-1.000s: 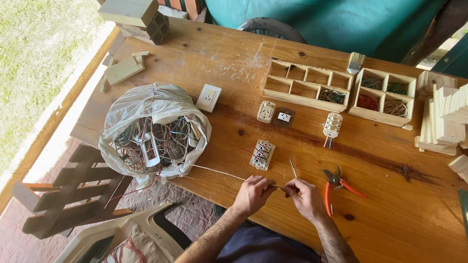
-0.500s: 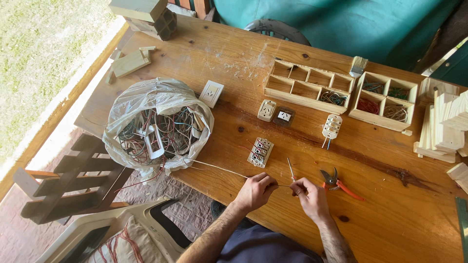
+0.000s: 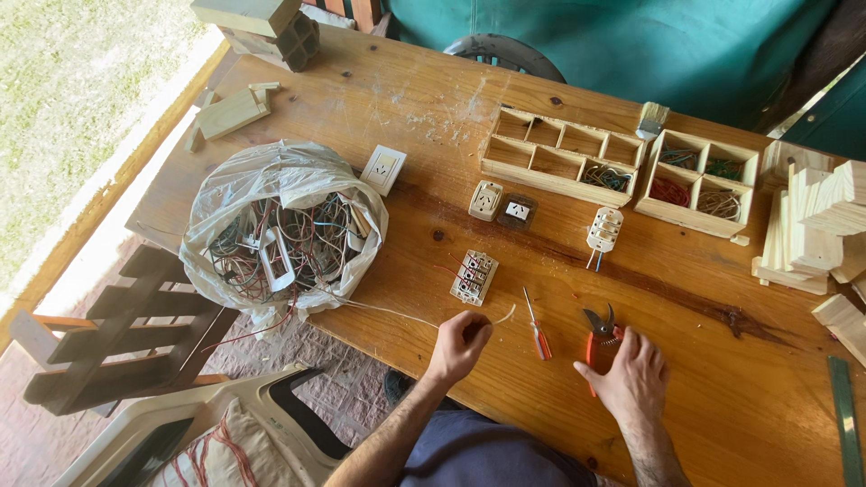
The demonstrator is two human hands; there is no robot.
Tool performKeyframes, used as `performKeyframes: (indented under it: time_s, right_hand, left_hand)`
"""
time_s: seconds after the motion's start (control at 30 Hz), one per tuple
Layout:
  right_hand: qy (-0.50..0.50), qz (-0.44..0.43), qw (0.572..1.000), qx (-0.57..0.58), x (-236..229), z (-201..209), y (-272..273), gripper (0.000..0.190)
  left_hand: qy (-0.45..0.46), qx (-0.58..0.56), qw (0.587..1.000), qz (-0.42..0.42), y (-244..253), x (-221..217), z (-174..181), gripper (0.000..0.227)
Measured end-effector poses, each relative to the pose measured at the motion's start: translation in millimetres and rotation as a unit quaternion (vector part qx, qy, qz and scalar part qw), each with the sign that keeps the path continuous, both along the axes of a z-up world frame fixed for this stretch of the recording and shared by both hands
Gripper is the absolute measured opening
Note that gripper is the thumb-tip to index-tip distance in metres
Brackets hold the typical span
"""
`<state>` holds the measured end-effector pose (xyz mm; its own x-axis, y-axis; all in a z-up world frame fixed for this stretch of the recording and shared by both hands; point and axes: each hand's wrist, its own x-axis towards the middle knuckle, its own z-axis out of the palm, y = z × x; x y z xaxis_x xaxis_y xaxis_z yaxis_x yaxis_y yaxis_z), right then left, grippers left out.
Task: The person assembles an electrical component by stripping wires and connecting them to a small circuit board. They use pliers and a screwdriver to strip insulation and secure wires to terminals on the board.
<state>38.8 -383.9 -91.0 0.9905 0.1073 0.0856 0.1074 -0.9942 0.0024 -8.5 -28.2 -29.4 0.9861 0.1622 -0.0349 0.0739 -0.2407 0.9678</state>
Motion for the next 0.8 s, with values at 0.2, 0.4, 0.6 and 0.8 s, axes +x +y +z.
performKeyframes:
  time_s: [0.2, 0.4, 0.6, 0.8]
  right_hand:
    - [0.040, -0.042, 0.998, 0.003, 5, -2, -2, 0.122]
    - [0.154, -0.058, 0.986, 0.036, 27, 3, -12, 0.100]
    - [0.191, -0.066, 0.961, 0.190, 29, 5, -20, 0.084]
    - [0.208, -0.075, 0.907, 0.358, 18, 32, 2, 0.074]
  left_hand:
    - [0.074, -0.163, 0.977, 0.113, 5, 10, -44, 0.012]
    - [0.076, -0.251, 0.956, 0.132, 13, 21, -45, 0.013]
    - [0.108, -0.289, 0.940, 0.142, 18, 37, -38, 0.016]
    - [0.159, -0.266, 0.938, 0.157, 14, 51, -22, 0.020]
